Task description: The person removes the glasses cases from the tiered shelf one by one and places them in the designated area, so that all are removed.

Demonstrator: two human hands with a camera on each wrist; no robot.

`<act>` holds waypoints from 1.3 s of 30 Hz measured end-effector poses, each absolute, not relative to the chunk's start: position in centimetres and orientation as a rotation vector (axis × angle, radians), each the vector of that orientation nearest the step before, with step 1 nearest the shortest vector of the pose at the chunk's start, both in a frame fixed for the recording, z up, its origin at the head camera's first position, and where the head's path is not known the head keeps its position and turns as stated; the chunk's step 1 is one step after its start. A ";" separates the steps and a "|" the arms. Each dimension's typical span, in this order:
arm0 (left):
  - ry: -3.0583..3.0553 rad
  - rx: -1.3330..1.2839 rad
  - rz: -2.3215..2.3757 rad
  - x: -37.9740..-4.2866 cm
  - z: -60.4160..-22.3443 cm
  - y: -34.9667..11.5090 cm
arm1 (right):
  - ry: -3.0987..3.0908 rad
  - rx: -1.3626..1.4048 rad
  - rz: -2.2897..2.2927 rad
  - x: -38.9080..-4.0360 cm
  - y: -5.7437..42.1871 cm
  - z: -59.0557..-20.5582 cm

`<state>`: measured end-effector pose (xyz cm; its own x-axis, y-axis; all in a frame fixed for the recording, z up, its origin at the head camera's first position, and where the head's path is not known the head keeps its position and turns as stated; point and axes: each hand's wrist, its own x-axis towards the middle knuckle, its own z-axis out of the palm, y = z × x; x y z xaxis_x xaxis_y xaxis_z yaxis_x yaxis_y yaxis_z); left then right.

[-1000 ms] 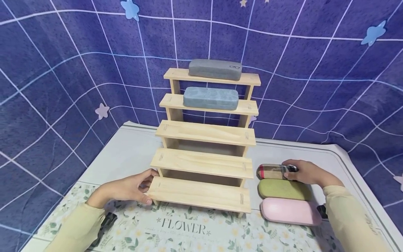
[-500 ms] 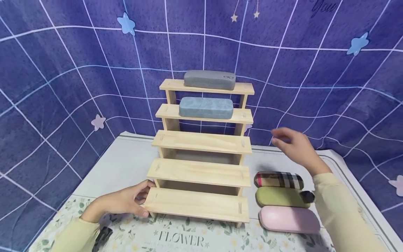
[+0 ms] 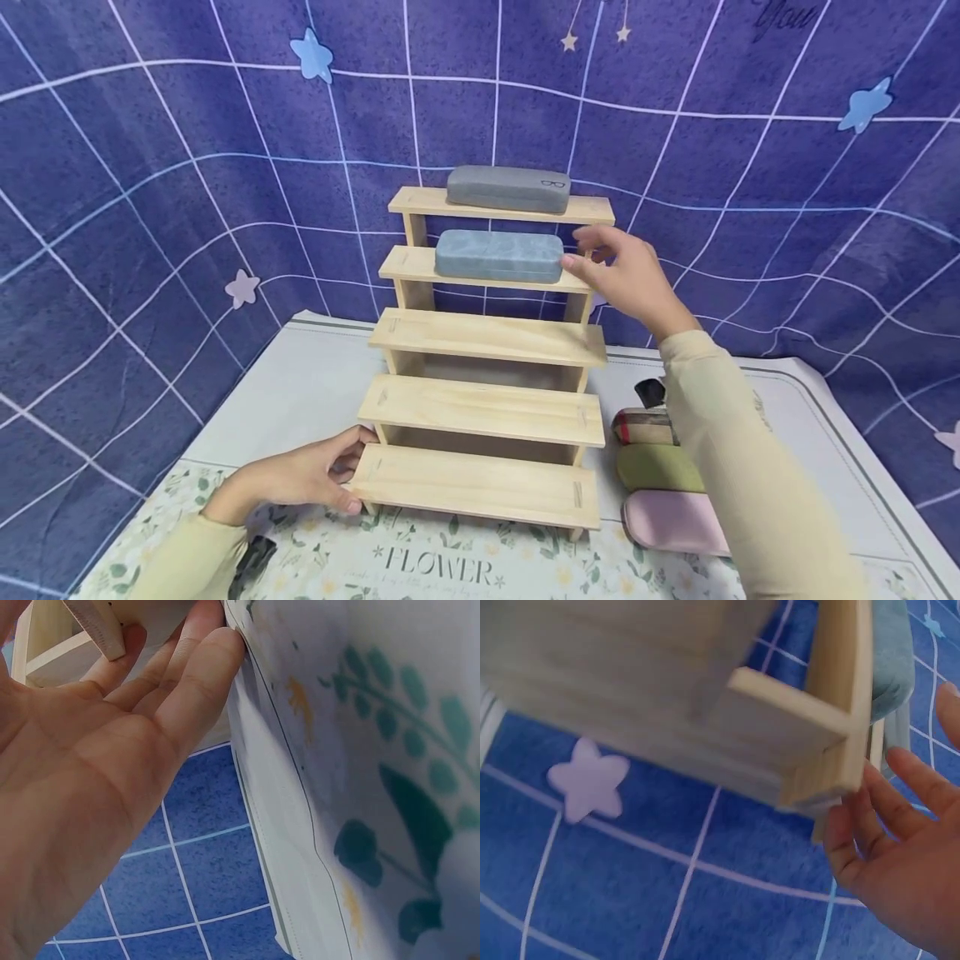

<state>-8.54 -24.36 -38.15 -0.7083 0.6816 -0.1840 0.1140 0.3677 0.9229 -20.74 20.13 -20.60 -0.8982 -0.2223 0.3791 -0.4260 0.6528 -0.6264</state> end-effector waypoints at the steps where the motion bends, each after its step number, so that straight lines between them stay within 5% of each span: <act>1: 2.085 0.681 1.335 -8.5 -38.1 -24.3 | -2.612 0.537 1.094 -21.0 19.8 -20.3; 39: 2.118 0.679 1.314 -8.3 -38.1 -24.2 | -2.876 0.720 0.845 -23.5 18.0 -19.1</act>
